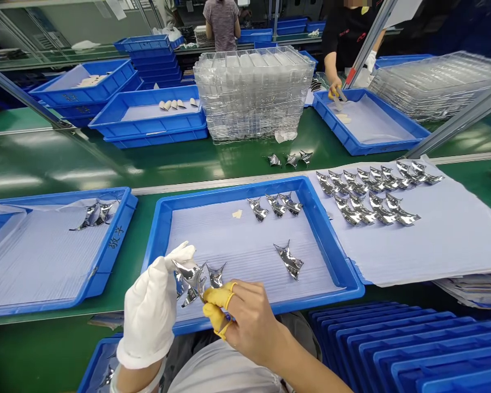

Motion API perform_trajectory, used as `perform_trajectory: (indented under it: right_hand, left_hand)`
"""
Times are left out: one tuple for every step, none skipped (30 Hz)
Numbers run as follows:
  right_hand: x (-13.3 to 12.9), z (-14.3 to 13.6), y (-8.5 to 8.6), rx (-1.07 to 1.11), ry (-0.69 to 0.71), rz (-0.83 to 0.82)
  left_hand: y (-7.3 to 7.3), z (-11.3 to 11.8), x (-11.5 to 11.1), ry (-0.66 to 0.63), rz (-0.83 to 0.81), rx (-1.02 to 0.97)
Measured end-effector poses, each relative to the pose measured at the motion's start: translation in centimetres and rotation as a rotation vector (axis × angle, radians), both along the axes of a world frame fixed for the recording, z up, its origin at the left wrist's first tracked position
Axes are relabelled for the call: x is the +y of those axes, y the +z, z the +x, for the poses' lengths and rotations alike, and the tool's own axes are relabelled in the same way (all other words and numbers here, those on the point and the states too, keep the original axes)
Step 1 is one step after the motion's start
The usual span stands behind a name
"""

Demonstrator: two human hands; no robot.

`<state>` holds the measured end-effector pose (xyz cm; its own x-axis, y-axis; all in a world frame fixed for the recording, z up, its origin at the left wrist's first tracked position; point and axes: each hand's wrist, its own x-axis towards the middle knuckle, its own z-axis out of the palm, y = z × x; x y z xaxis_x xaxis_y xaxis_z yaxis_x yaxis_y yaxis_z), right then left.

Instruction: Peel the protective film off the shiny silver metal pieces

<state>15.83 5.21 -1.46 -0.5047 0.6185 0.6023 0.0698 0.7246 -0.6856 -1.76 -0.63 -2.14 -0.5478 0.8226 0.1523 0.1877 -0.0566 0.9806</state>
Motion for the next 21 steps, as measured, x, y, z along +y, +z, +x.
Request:
perform_trajectory:
  right_hand:
    - [-0.1, 0.0, 0.0, 0.004, 0.003, -0.008]
    - [-0.2, -0.1, 0.0, 0.012, 0.011, -0.023]
    - [-0.3, -0.1, 0.0, 0.023, 0.026, -0.051]
    - [-0.4, -0.1, -0.1, 0.032, 0.050, -0.099]
    - [-0.4, -0.1, -0.2, 0.035, 0.077, -0.175]
    - [-0.3, -0.1, -0.3, 0.028, 0.106, -0.278]
    - [-0.2, -0.1, -0.4, 0.013, 0.128, -0.395]
    - [0.1, 0.0, -0.6, -0.016, 0.138, -0.513]
    - [0.5, 0.1, -0.9, -0.068, 0.128, -0.616]
    - [0.9, 0.2, -1.3, -0.164, 0.097, -0.692]
    - [1.4, 0.3, -1.8, -0.290, 0.053, -0.733]
    - [1.8, 0.3, -2.3, -0.430, 0.004, -0.748]
    - [2.2, 0.3, -2.9, -0.565, -0.042, -0.746]
    - [2.6, 0.3, -3.5, -0.678, -0.078, -0.735]
    - [2.8, 0.2, -4.1, -0.761, -0.107, -0.722]
    - [2.8, 0.1, -4.7, -0.818, -0.130, -0.710]
    - [2.8, -0.1, -5.3, -0.861, -0.149, -0.701]
    - [2.6, -0.4, -5.8, -0.912, -0.168, -0.689]
    - [2.4, -0.7, -6.4, -0.959, -0.184, -0.678]
    - [2.2, -0.9, -6.9, -1.000, -0.192, -0.669]
    - [2.0, -1.2, -7.3, -1.031, -0.193, -0.662]
  left_hand:
    - [0.0, 0.0, 0.1, 0.002, -0.018, 0.009]
    - [0.1, 0.0, 0.2, 0.003, -0.037, 0.022]
    - [0.2, 0.0, 0.4, -0.001, -0.055, 0.041]
    - [0.2, -0.1, 0.7, -0.012, -0.070, 0.067]
    - [0.3, -0.2, 0.9, -0.031, -0.088, 0.095]
    - [0.3, -0.3, 1.2, -0.052, -0.108, 0.128]
    - [0.3, -0.6, 1.4, -0.070, -0.126, 0.164]
    - [0.2, -1.0, 1.6, -0.081, -0.141, 0.197]
    - [0.1, -1.4, 1.7, -0.080, -0.153, 0.218]
    - [-0.1, -1.9, 1.8, -0.061, -0.173, 0.221]
    - [-0.2, -2.3, 1.8, -0.032, -0.202, 0.206]
    - [-0.3, -2.8, 1.8, 0.001, -0.237, 0.178]
    - [-0.4, -3.2, 1.7, 0.028, -0.271, 0.145]
    - [-0.5, -3.6, 1.7, 0.042, -0.296, 0.117]
    - [-0.5, -4.0, 1.7, 0.043, -0.311, 0.096]
    - [-0.4, -4.2, 1.8, 0.036, -0.315, 0.084]
    - [-0.3, -4.4, 1.9, 0.025, -0.316, 0.079]
    - [-0.2, -4.5, 2.0, 0.016, -0.322, 0.078]
    - [0.0, -4.5, 2.3, 0.007, -0.331, 0.078]
    - [0.1, -4.5, 2.5, -0.002, -0.342, 0.081]
    - [0.3, -4.4, 2.9, -0.019, -0.351, 0.099]
